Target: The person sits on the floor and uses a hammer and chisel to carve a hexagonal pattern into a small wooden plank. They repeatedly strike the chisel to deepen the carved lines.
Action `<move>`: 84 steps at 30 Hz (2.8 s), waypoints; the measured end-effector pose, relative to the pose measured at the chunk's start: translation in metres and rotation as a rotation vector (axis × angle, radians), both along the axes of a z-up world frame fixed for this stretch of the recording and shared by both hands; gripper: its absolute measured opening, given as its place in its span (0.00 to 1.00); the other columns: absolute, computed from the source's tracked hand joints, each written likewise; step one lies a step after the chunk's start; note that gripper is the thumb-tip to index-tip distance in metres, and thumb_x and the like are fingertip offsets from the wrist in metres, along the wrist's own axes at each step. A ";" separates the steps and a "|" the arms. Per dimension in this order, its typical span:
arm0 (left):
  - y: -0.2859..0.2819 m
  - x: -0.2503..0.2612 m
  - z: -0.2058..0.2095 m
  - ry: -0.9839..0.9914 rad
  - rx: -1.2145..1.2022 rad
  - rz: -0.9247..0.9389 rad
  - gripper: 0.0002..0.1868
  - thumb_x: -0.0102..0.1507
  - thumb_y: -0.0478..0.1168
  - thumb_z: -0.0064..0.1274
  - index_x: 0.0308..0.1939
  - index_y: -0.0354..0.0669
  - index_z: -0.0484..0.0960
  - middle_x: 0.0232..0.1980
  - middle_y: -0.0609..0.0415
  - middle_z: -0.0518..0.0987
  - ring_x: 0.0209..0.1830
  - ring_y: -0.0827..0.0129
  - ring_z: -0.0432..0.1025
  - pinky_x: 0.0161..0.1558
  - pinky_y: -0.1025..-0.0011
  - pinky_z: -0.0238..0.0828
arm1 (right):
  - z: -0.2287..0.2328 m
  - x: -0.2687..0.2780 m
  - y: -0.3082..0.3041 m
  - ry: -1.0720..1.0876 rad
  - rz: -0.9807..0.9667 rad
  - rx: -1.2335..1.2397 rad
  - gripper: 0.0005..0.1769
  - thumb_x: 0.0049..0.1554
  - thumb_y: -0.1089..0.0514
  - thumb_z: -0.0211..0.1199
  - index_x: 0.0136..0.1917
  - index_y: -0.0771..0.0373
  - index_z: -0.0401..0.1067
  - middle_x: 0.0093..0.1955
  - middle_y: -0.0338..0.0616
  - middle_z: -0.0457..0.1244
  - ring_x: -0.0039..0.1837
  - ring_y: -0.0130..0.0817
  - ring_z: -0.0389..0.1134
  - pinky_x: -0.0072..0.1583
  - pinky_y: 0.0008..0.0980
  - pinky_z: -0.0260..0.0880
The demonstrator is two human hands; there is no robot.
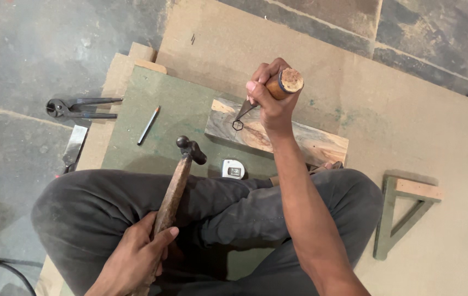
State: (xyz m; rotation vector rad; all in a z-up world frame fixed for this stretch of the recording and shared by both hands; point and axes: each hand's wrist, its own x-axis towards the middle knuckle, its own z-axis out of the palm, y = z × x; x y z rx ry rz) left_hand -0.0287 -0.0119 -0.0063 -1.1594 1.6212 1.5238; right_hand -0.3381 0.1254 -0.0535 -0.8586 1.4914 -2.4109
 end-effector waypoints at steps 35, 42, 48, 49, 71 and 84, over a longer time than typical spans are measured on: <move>-0.036 -0.094 0.151 1.291 -1.034 -0.582 0.17 0.68 0.50 0.51 0.41 0.37 0.75 0.24 0.45 0.77 0.17 0.62 0.73 0.21 0.62 0.71 | 0.000 -0.016 -0.016 -0.027 0.025 0.106 0.11 0.54 0.71 0.64 0.40 0.62 0.64 0.35 0.36 0.61 0.33 0.24 0.62 0.36 0.26 0.62; -0.027 -0.046 0.104 0.880 -0.838 -0.591 0.19 0.67 0.50 0.52 0.39 0.36 0.70 0.24 0.42 0.75 0.16 0.59 0.70 0.21 0.60 0.66 | -0.020 -0.017 -0.010 0.156 -0.009 0.107 0.11 0.59 0.70 0.67 0.47 0.61 0.65 0.41 0.36 0.62 0.43 0.26 0.66 0.45 0.30 0.70; -0.028 -0.010 0.074 0.132 -0.283 -0.049 0.22 0.67 0.54 0.51 0.37 0.37 0.70 0.21 0.48 0.72 0.14 0.61 0.68 0.20 0.61 0.66 | 0.002 -0.040 -0.003 -0.255 -0.131 -0.194 0.11 0.54 0.73 0.63 0.45 0.62 0.65 0.35 0.41 0.61 0.32 0.29 0.63 0.34 0.30 0.65; -0.029 -0.009 0.069 0.099 -0.285 -0.045 0.21 0.68 0.54 0.51 0.37 0.37 0.71 0.21 0.49 0.72 0.14 0.61 0.68 0.20 0.61 0.66 | 0.007 -0.042 0.001 -0.206 -0.124 -0.226 0.11 0.54 0.73 0.62 0.44 0.62 0.64 0.35 0.41 0.60 0.31 0.29 0.62 0.34 0.30 0.64; -0.032 -0.009 0.039 0.106 -0.352 -0.143 0.24 0.68 0.57 0.49 0.37 0.38 0.72 0.21 0.48 0.75 0.13 0.63 0.71 0.21 0.64 0.69 | 0.008 0.001 -0.014 0.030 0.012 0.049 0.12 0.55 0.71 0.62 0.42 0.61 0.61 0.36 0.38 0.60 0.34 0.26 0.62 0.36 0.27 0.63; -0.036 -0.041 0.108 0.320 -0.590 -0.214 0.20 0.69 0.54 0.48 0.41 0.38 0.73 0.21 0.50 0.77 0.14 0.67 0.73 0.20 0.65 0.74 | 0.008 0.002 -0.022 0.039 0.026 0.076 0.13 0.55 0.73 0.61 0.43 0.61 0.61 0.38 0.38 0.60 0.35 0.25 0.62 0.36 0.27 0.62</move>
